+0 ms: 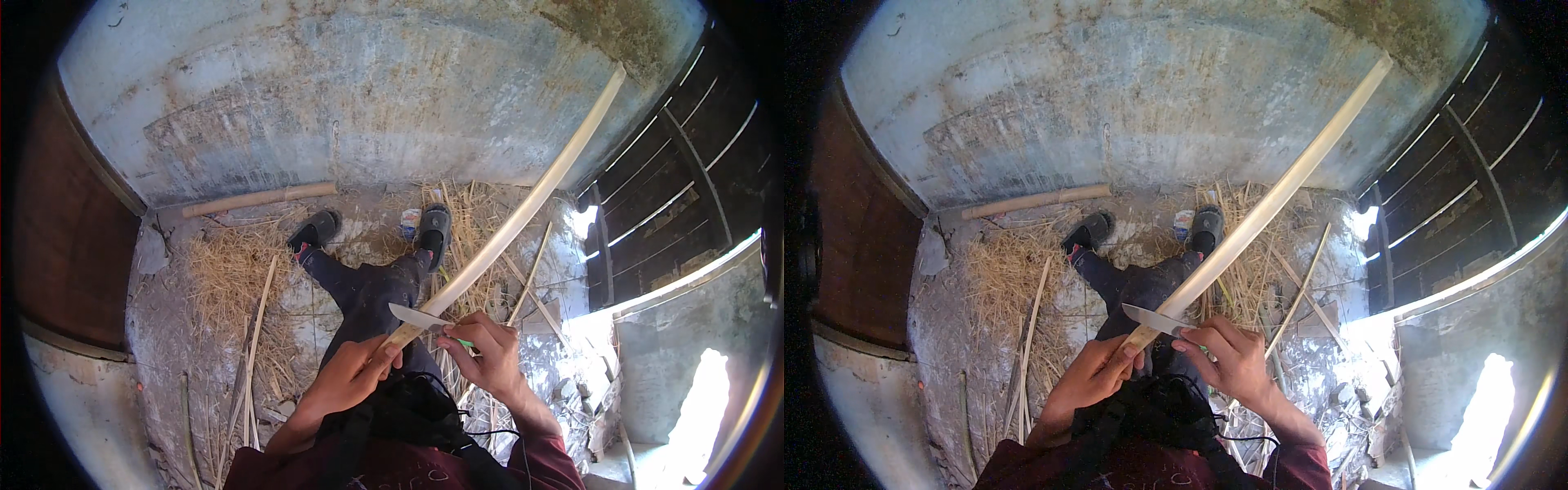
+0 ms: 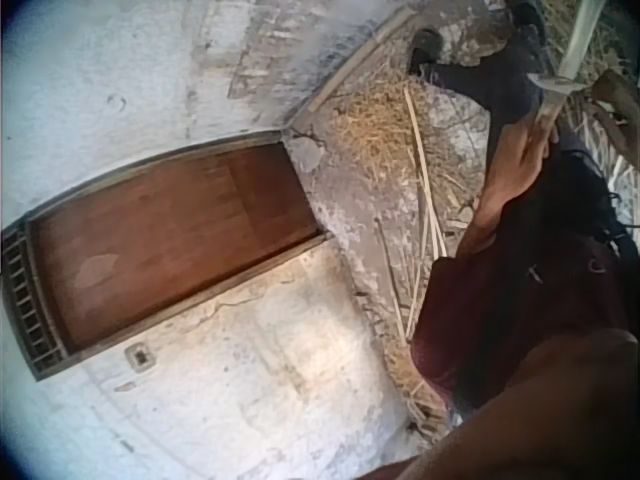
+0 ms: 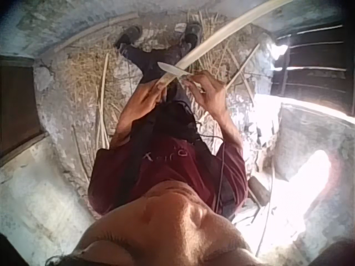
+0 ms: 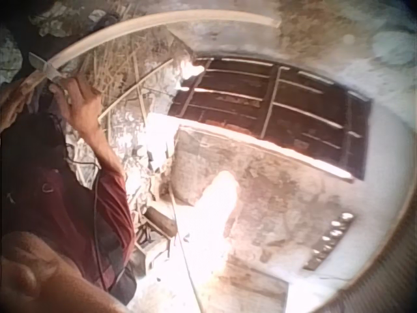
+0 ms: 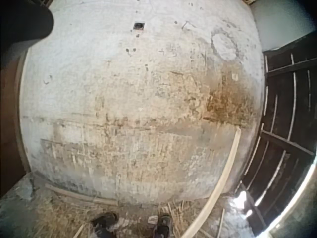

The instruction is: The person sits on a floor and uses a knife to shave thin strips from a length of bamboo, repeatedly running the blade along the wood to remove shavings and smooth the surface.

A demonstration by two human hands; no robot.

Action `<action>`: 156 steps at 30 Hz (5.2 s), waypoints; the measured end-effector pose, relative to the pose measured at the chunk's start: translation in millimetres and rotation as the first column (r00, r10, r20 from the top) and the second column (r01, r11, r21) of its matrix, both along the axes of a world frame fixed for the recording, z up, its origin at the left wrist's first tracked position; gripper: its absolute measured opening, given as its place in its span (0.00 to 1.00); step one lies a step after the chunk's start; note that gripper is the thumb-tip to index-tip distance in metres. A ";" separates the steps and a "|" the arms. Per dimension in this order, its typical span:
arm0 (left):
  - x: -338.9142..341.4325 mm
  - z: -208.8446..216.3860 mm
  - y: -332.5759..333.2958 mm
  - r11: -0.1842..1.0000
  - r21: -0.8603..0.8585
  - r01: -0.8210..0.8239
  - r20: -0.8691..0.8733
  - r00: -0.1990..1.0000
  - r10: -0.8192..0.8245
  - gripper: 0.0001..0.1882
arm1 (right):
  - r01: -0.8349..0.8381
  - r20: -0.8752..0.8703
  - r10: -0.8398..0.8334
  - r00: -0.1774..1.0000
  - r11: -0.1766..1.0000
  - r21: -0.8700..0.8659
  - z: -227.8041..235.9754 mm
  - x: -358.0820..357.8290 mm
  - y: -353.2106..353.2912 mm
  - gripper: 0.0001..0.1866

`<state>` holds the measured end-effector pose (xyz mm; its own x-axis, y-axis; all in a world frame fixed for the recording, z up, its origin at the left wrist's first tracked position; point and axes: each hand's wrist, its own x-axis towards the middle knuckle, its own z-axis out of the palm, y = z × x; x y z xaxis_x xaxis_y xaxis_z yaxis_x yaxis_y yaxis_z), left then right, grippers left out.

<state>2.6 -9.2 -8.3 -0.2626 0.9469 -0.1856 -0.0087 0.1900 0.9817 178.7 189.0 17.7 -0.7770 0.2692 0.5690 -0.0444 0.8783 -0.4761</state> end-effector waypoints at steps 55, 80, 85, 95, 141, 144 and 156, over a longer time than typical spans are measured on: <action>2.7 5.4 4.7 0.997 0.081 -0.019 -0.161 0.986 0.032 0.22 | 0.123 -0.051 -0.118 0.992 0.987 0.107 12.6 4.8 -3.9 0.10; -1.5 4.6 0.9 0.998 0.053 -0.027 -0.222 0.974 0.038 0.27 | 0.160 -0.064 -0.152 0.986 0.975 0.154 14.5 2.5 1.3 0.09; -1.4 3.3 0.9 0.998 0.050 -0.025 -0.214 0.976 0.035 0.27 | 0.162 -0.063 -0.154 0.986 0.972 0.170 14.3 2.8 1.8 0.09; -2.2 1.4 0.6 0.998 0.055 -0.020 -0.221 0.975 0.031 0.27 | 0.180 -0.077 -0.170 0.983 0.972 0.152 13.5 1.7 0.1 0.10; 12.9 -2.1 -4.3 0.990 0.117 -0.081 -0.339 0.933 0.116 0.24 | 0.110 -0.051 -0.109 0.993 0.994 0.021 -1.8 -10.5 1.3 0.09; 14.3 -1.2 -5.1 0.994 0.081 -0.079 -0.352 0.930 0.102 0.19 | 0.139 -0.089 -0.141 0.986 0.990 -0.022 -4.8 -11.8 12.5 0.07; 18.4 -1.9 -2.1 0.992 0.083 -0.097 -0.459 0.880 0.125 0.16 | 0.131 -0.093 -0.133 0.987 0.991 -0.035 6.2 -10.0 23.4 0.09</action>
